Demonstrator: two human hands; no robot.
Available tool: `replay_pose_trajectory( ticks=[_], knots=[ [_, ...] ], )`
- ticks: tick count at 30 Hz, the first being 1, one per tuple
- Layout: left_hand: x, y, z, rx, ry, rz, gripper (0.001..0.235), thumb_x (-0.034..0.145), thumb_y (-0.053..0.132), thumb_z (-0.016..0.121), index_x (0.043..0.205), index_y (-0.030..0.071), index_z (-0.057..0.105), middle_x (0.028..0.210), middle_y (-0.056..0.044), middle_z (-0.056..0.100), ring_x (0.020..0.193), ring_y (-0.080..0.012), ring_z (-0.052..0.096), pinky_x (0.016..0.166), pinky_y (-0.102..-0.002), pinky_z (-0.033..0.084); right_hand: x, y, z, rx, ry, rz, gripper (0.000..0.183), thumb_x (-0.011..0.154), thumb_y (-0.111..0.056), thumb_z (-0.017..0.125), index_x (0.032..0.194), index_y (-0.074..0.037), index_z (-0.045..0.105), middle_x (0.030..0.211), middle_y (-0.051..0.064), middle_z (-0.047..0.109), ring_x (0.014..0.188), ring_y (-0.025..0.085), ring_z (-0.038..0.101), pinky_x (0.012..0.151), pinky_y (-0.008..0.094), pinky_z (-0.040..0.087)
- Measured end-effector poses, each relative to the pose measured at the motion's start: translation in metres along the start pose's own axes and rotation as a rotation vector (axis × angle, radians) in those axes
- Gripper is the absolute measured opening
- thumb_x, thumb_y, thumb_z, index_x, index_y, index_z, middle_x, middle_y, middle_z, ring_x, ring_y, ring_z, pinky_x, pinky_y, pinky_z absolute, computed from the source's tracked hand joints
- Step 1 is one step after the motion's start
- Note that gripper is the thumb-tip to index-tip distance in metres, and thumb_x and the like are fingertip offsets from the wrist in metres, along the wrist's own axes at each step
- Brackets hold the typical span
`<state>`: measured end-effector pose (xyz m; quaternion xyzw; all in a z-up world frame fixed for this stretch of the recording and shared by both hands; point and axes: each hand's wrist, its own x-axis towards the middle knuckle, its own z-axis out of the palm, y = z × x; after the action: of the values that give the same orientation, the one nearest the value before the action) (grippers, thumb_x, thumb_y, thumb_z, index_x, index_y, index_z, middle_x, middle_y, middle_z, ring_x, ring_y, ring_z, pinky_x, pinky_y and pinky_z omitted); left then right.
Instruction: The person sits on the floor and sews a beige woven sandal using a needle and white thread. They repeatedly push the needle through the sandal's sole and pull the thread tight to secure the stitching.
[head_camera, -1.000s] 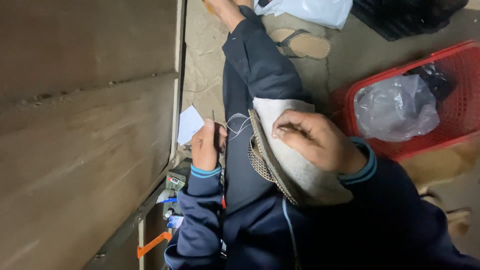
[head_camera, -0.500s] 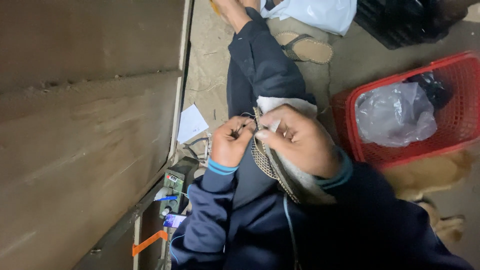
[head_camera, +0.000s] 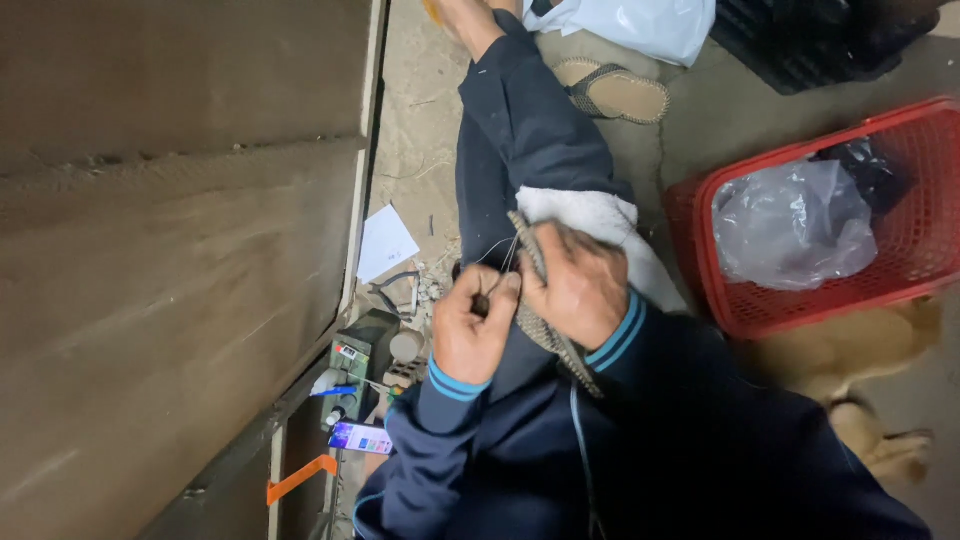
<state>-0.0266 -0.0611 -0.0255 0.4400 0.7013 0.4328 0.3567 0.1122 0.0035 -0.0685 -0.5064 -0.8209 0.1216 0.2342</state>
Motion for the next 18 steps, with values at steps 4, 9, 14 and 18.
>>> replay_pose_trajectory(
  ticks=[4, 9, 14, 18],
  knots=[
    [0.027, 0.000, -0.004, 0.000, 0.023, 0.032, 0.016, 0.088, 0.011, 0.080, 0.080, 0.007, 0.066, 0.064, -0.011, 0.060, 0.055, -0.0192, 0.058, 0.051, -0.030, 0.045, -0.001, 0.021, -0.004, -0.013, 0.016, 0.014, 0.022, 0.089, -0.039, 0.070, 0.098, -0.019, 0.067, 0.063, 0.001, 0.062, 0.061, 0.025, 0.070, 0.059, 0.038, 0.057],
    [0.050, -0.018, 0.017, -0.001, 0.109, 0.034, 0.019, 0.090, 0.009, 0.077, 0.081, 0.005, 0.061, 0.059, -0.009, 0.060, 0.052, -0.0181, 0.055, 0.049, -0.030, 0.041, -0.012, 0.038, -0.001, 0.112, -0.054, 0.103, 0.029, 0.095, -0.044, 0.070, 0.103, -0.016, 0.070, 0.052, 0.006, 0.060, 0.061, 0.033, 0.070, 0.060, 0.045, 0.056],
    [0.045, -0.009, 0.017, 0.108, -0.002, 0.131, 0.018, 0.089, -0.002, 0.068, 0.103, 0.010, 0.069, 0.063, -0.011, 0.061, 0.061, -0.0314, 0.066, 0.060, -0.038, 0.054, -0.011, 0.039, -0.014, 0.184, -0.028, 0.124, 0.025, 0.094, -0.035, 0.072, 0.103, -0.012, 0.071, 0.054, 0.008, 0.060, 0.063, 0.035, 0.070, 0.059, 0.047, 0.056],
    [0.040, -0.011, 0.017, 0.340, -0.114, 0.209, 0.020, 0.085, 0.003, 0.067, 0.098, 0.016, 0.076, 0.072, -0.009, 0.066, 0.070, -0.0374, 0.070, 0.065, -0.047, 0.057, -0.021, 0.050, -0.005, 0.182, -0.023, 0.131, 0.026, 0.092, -0.035, 0.074, 0.108, -0.016, 0.073, 0.056, 0.008, 0.062, 0.065, 0.035, 0.071, 0.061, 0.047, 0.056]
  ],
)
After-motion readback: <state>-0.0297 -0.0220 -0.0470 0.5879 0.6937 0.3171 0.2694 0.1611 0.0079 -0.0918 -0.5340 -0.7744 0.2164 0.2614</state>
